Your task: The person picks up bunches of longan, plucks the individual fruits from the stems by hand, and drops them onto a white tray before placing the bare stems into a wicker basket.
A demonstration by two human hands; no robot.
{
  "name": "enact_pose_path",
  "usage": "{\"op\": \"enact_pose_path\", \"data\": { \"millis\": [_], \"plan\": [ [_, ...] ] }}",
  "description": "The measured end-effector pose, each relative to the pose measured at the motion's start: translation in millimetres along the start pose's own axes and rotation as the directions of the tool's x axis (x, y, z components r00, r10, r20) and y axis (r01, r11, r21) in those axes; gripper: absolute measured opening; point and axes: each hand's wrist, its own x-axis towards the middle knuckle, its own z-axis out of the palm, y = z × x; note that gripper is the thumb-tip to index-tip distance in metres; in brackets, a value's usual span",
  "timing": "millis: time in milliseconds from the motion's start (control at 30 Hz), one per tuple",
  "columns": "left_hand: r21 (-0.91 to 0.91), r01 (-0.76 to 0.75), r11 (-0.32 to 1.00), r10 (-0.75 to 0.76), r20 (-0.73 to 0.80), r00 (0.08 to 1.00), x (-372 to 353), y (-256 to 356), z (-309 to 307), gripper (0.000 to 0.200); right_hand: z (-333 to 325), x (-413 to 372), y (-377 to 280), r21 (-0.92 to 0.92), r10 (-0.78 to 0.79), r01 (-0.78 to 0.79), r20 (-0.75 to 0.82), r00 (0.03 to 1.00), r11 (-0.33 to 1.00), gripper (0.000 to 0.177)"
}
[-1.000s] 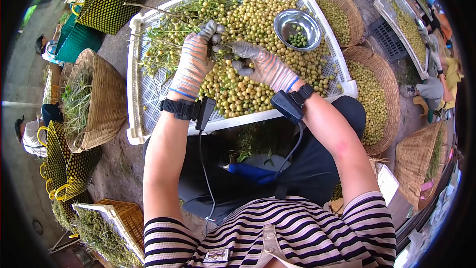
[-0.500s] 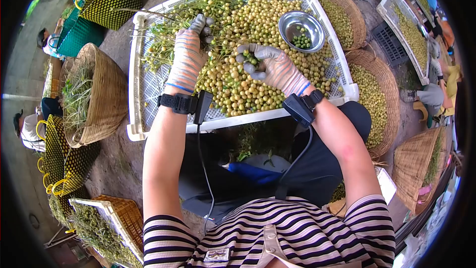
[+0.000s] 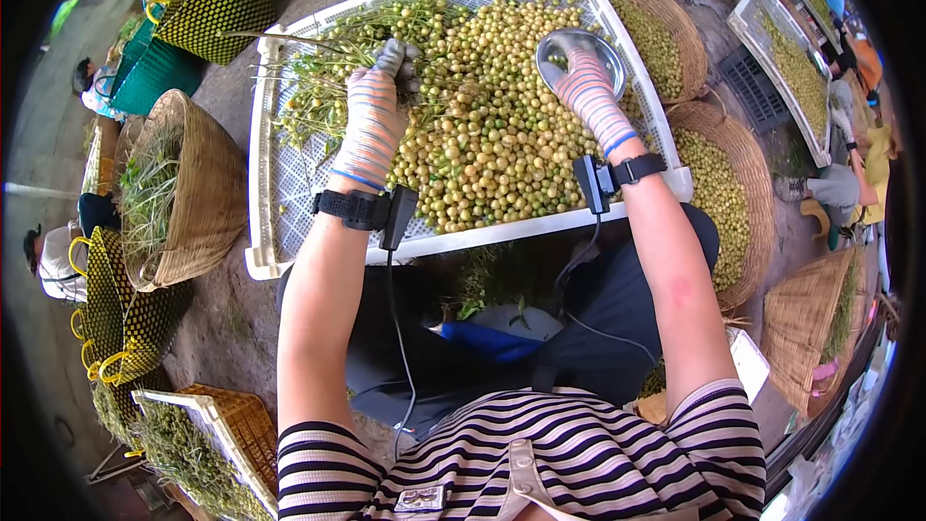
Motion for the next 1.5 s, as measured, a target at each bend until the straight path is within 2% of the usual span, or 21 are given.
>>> {"op": "enact_pose_path", "data": {
  "millis": [33, 100, 133, 200, 267, 300, 400, 433, 500, 533, 600, 667, 733, 767, 867, 967, 1200, 1267, 1333, 1433, 1500],
  "plan": [
    [-0.007, 0.014, 1.000, -0.014, 0.017, 1.000, 0, -2, -1, 0.018, -4, 2, -3, 0.002, -0.001, 0.001, -0.004, 1.000, 1.000, 0.025],
    [-0.054, 0.024, 0.998, -0.021, 0.052, 0.998, 1, -6, 0, 0.016, -15, 4, -12, 0.335, 0.144, -0.241, 0.289, 0.946, 0.911, 0.026],
    [-0.056, 0.026, 0.998, -0.023, 0.050, 0.998, 0, -8, 4, 0.016, -14, 5, -24, 0.620, 0.011, -0.231, 0.339, 0.941, 0.750, 0.029],
    [-0.036, -0.056, 0.998, 0.056, 0.001, 0.998, -3, -12, 13, 0.015, -39, 1, -59, 0.725, -0.062, -0.380, 0.501, 0.863, 0.575, 0.034],
    [-0.012, -0.080, 0.997, 0.081, 0.017, 0.997, -5, -21, 17, 0.014, -45, -2, -86, 0.663, -0.017, -0.483, 0.599, 0.801, 0.572, 0.040],
    [0.013, -0.112, 0.994, 0.111, 0.038, 0.993, -5, -25, 19, 0.013, -45, -2, -95, 0.619, 0.013, -0.458, 0.586, 0.810, 0.639, 0.043],
    [0.100, -0.100, 0.990, 0.090, 0.104, 0.990, -8, -26, 19, 0.014, -25, -10, -104, 0.660, 0.060, -0.711, 0.721, 0.690, 0.243, 0.038],
    [0.064, -0.096, 0.993, 0.090, 0.099, 0.991, -9, -26, 21, 0.013, -28, -10, -104, 0.662, 0.061, -0.710, 0.720, 0.692, 0.240, 0.038],
    [-0.009, -0.088, 0.996, 0.089, 0.083, 0.993, -10, -26, 20, 0.012, -33, -11, -101, 0.648, 0.002, -0.760, 0.761, 0.649, -0.040, 0.031],
    [-0.009, -0.089, 0.996, 0.089, 0.081, 0.993, -8, -25, 18, 0.012, -30, -16, -101, 0.682, 0.032, -0.698, 0.720, 0.694, -0.219, 0.025],
    [-0.061, -0.056, 0.997, 0.056, 0.001, 0.998, -5, -19, 14, 0.013, -23, -19, -95, 0.596, 0.038, -0.674, 0.760, 0.648, -0.436, 0.022],
    [-0.041, -0.044, 0.998, 0.041, -0.064, 0.997, -7, -16, 15, 0.016, -19, -25, -88, 0.416, -0.143, -0.760, 0.825, 0.546, -0.500, 0.025],
    [-0.050, -0.085, 0.995, 0.083, -0.037, 0.996, -8, -15, 17, 0.016, -28, -24, -98, 0.233, -0.224, -0.842, 0.898, 0.378, -0.487, 0.023],
    [-0.072, -0.097, 0.993, 0.093, -0.051, 0.994, -9, -15, 20, 0.015, -28, -24, -101, 0.232, -0.224, -0.843, 0.899, 0.376, -0.486, 0.023],
    [-0.031, -0.100, 0.994, 0.100, -0.031, 0.995, -12, -13, 20, 0.014, -26, -25, -110, 0.169, -0.346, -0.809, 0.841, 0.416, -0.563, 0.020],
    [-0.044, -0.131, 0.990, 0.130, -0.024, 0.991, -11, -16, 18, 0.012, -19, -26, -111, 0.263, -0.279, -0.775, 0.828, 0.487, -0.574, 0.017],
    [-0.080, -0.148, 0.986, 0.150, 0.019, 0.989, -16, -17, 21, 0.009, -27, -21, -112, 0.437, -0.074, -0.765, 0.846, 0.528, -0.472, 0.014],
    [-0.092, -0.129, 0.987, 0.128, -0.022, 0.992, -21, -16, 28, 0.008, -29, -19, -106, 0.420, -0.096, -0.736, 0.833, 0.544, -0.530, 0.015],
    [-0.129, -0.099, 0.987, 0.101, 0.008, 0.995, -24, -13, 31, 0.010, -38, -14, -97, 0.346, -0.247, -0.749, 0.795, 0.554, -0.565, 0.016],
    [-0.190, -0.034, 0.981, 0.045, 0.055, 0.997, -36, 5, 33, 0.013, -55, -2, -92, 0.487, -0.273, -0.766, 0.737, 0.618, -0.420, 0.018],
    [-0.276, 0.053, 0.960, -0.005, 0.174, 0.985, -35, 12, 24, 0.017, -71, 8, -86, 0.609, -0.209, -0.759, 0.731, 0.650, -0.229, 0.023]
  ]
}}
